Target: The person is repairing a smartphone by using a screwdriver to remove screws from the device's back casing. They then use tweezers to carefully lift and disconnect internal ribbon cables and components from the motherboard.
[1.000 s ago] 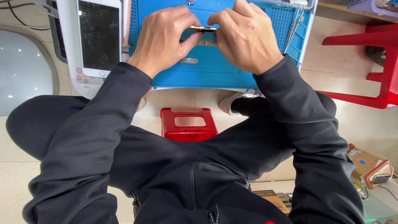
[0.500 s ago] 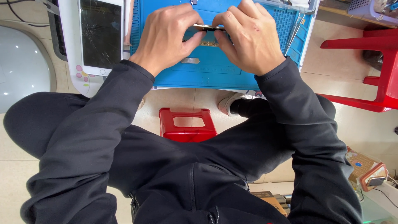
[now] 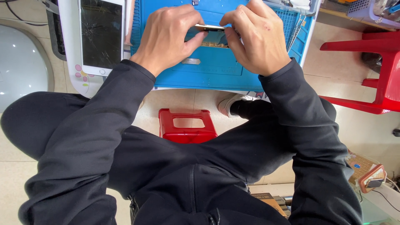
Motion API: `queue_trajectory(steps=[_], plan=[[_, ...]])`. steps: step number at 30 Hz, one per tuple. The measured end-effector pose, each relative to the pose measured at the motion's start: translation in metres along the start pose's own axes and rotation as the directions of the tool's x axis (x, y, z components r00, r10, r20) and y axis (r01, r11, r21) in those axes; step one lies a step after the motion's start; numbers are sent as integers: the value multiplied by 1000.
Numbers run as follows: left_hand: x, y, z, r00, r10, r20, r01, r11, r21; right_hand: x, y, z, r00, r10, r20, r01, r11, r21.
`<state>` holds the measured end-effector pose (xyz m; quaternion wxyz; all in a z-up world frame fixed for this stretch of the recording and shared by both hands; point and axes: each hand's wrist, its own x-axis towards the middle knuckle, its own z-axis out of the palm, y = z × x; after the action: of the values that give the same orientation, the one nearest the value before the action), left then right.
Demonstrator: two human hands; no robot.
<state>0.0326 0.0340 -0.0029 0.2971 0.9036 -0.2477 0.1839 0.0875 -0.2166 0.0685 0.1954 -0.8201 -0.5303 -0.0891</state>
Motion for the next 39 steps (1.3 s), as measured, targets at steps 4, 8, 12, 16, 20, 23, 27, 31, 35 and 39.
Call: queue_trajectory(steps=[4,8,12,16,20,23,27,31,35,39], plan=[[-1,1,-2,1000,-19,23,19,1000,-8,2,-2,-25,992,120,40,-126,940,316],[-4,4,0,999,-26,29,27,1000,-16,-41,54,-46,976,208,64,-216,891,400],[-4,6,-1,998,-45,35,45,999,-17,-97,126,-41,947,313,-69,-279,910,307],[0,9,-1,997,-70,33,73,995,-74,-118,159,-28,898,429,-95,-388,876,287],[2,12,-5,997,-78,29,80,991,-104,-119,164,-19,848,524,-77,-497,838,227],[2,13,-9,995,-86,48,93,985,-149,-113,161,-17,882,465,-72,-437,867,241],[3,15,-9,989,-125,78,136,976,-170,-108,163,-9,884,454,-110,-423,879,219],[3,16,-8,986,-150,67,159,974,-164,-103,165,2,857,508,-86,-492,856,158],[4,17,-7,986,-163,47,169,968,-185,-98,165,10,861,501,-88,-498,865,54],[4,17,-4,978,-203,49,208,963,-170,-87,153,11,899,427,-97,-437,888,-141]])
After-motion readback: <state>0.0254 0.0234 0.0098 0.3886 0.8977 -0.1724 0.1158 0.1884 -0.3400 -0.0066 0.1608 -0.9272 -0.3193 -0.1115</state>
